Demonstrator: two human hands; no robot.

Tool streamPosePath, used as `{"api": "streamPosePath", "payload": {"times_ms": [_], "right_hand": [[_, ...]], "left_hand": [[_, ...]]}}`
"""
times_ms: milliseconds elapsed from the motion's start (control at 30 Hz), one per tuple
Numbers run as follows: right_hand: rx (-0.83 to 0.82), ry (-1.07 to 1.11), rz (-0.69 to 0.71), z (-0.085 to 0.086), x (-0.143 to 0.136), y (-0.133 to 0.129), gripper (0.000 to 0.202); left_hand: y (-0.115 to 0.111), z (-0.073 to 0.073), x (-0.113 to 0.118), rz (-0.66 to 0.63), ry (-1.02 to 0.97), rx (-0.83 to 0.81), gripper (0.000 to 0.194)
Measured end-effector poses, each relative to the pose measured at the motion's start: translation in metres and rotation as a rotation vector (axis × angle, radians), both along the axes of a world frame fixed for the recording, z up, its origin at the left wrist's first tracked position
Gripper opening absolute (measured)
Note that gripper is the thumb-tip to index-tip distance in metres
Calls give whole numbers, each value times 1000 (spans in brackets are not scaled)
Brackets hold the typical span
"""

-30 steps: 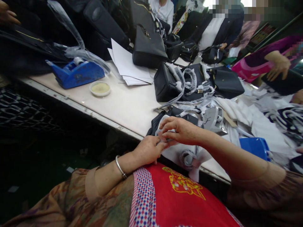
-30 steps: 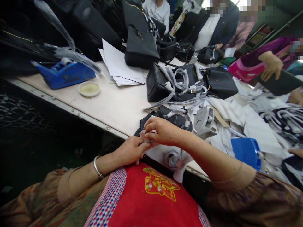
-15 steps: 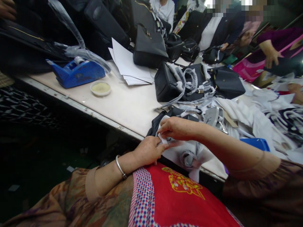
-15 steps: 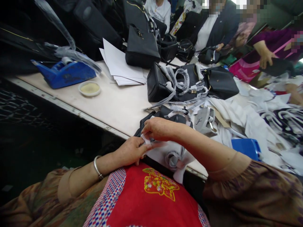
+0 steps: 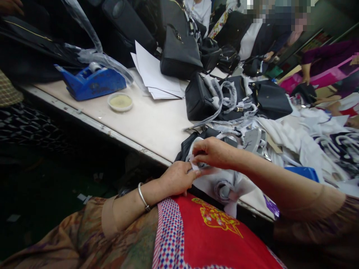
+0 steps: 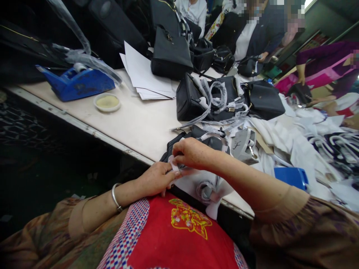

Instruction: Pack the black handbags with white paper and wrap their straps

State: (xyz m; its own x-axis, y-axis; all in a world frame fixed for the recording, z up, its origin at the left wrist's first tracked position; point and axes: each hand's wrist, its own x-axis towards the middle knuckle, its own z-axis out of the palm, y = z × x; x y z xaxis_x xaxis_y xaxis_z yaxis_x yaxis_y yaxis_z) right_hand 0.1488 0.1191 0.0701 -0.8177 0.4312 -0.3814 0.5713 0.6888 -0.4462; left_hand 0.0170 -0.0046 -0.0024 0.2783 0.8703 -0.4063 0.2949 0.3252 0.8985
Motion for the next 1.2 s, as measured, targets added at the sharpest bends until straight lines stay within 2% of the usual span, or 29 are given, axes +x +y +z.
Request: {"api": "streamPosePath", "payload": {"times_ms": [67,200,333,533,667,833,1033,1200], "right_hand": [[10,9,-41,0,3,-3,7],[20,29,25,-1,4,-5,13],[-16,-25,25,0,-1,0,15],[-138,-95,281,3,-7,8,14],[-107,-156,289,5,-12,7,13],[-4,-165,257,4,-13,-3,12],[278,-88,284,-5,3,-23,15],[329,31,312,-11,24,-34,16]], "left_hand": [[0,1,0,-4,-18,-4,46],[1,2,0,-15,-26,-18,45],[0,0,1,-9,1,-17,47],[-1,-5,1,-23,4,18,49],[-1,-2,1,-19,3,-9,56],[1,-2,1,-5,2,-20,46],[3,-5,0,-11,-78,-17,40],[4,-1,-1,19,-131,-50,41]]}}
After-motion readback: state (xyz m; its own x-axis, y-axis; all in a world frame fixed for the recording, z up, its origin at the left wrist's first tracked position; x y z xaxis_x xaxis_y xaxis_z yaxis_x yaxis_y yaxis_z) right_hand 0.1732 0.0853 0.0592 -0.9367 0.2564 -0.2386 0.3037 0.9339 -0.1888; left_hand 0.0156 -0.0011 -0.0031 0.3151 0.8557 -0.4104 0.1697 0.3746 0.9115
